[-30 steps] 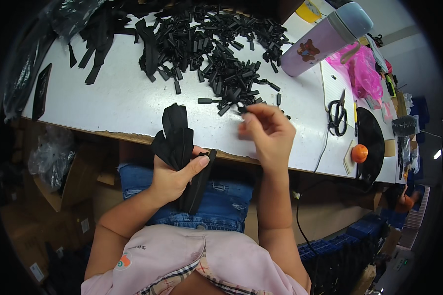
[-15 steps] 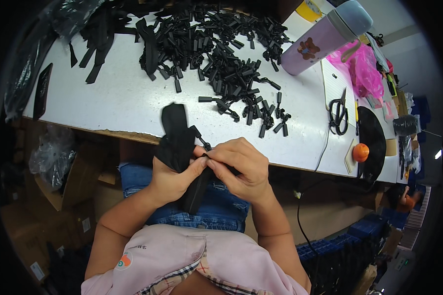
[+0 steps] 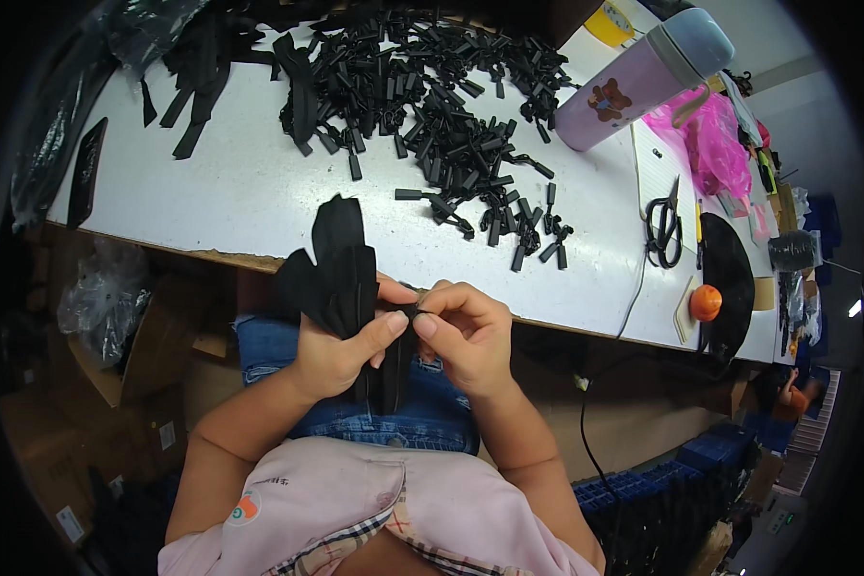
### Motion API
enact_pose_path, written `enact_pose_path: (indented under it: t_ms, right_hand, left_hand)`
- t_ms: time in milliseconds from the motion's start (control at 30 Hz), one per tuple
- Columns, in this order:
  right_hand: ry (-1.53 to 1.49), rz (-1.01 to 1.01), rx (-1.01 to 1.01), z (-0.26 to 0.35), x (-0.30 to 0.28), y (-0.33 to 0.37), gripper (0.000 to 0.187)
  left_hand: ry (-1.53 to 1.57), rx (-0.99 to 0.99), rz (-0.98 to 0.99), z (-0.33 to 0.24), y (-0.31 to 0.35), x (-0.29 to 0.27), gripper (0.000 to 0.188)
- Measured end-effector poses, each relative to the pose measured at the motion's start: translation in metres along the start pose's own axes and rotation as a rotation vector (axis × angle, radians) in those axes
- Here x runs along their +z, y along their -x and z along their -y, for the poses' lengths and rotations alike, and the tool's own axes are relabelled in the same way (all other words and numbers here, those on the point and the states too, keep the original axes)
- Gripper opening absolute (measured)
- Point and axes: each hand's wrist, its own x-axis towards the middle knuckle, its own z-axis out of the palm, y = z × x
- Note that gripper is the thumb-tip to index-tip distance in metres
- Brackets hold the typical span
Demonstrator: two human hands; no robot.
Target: Manually attaching small black plastic clips to black fabric strips at a workshop table.
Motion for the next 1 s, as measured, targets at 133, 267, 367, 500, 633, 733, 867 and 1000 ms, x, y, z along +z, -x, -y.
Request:
enact_pose_path:
  t_ms: [133,267,367,500,633,733,867,1000]
  right_hand:
    - [-0.258,0.134,0.265,0.002,-0.011,0.000,0.006]
    - [-0.296,0.115,0.287,0.001,-0.008,0.001,0.005]
    - [0.033,-0.046,-0.018,-0.005,0.004,0.002,0.005]
    - [0.421,-0.070,-0.341,-0.011,0.001,0.003,0.005]
    - [0.309,0.030,-0.203,-0.008,-0.002,0.003,0.005]
    - [0.211,0.040,-0.114,-0.006,-0.002,0.003,0.007]
    - [0.062,0.034,0.041,-0.006,-0.003,0.005,0.007]
    - [0.428,0.000,-0.330,-0.008,-0.003,0.004,0.007]
  left_hand:
    - [0.023,-0.060,0.049,-0.001,0.000,-0.003,0.015]
    - [-0.076,0.047,0.079,0.002,0.000,-0.002,0.016]
    - [-0.094,0.074,0.050,0.003,-0.002,0.001,0.016]
    - [-0.077,0.060,0.007,0.001,-0.001,0.003,0.017]
    - [-0.113,0.077,0.000,0.001,0.001,0.002,0.017]
    - [-0.151,0.078,0.014,0.001,0.000,0.000,0.017]
    - [-0.227,0.108,0.044,-0.001,-0.001,-0.004,0.017]
    - [-0.070,-0.051,0.041,-0.005,-0.001,-0.004,0.014]
